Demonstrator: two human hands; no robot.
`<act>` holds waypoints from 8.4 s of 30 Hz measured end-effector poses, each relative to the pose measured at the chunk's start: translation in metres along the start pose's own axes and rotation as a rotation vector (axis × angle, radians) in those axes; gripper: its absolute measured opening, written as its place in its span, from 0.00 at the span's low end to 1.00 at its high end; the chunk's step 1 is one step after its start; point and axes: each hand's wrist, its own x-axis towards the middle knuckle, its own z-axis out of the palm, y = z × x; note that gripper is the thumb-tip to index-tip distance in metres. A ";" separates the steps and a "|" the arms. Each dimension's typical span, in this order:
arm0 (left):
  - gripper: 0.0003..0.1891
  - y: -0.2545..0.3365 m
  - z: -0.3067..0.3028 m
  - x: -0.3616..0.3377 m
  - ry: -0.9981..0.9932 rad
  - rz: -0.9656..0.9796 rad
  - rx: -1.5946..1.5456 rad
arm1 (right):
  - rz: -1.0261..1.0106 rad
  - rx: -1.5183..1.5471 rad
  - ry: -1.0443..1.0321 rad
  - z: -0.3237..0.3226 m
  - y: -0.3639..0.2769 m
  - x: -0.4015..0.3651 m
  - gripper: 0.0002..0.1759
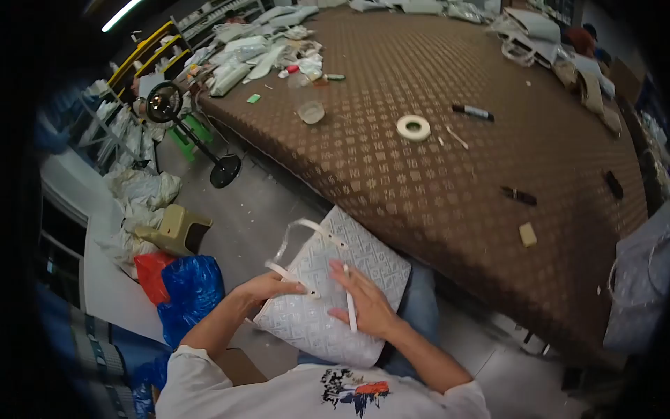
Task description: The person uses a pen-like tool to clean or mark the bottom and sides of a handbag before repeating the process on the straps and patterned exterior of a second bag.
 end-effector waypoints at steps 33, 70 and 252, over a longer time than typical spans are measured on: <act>0.21 0.001 0.016 0.011 -0.040 0.039 -0.012 | -0.036 0.085 0.022 0.019 0.046 -0.042 0.29; 0.18 0.020 0.049 0.001 -0.030 0.114 0.019 | 0.515 0.703 0.239 0.010 0.001 0.008 0.07; 0.16 -0.085 0.125 -0.020 0.411 0.369 -0.394 | 0.729 0.251 0.069 0.028 -0.044 -0.072 0.13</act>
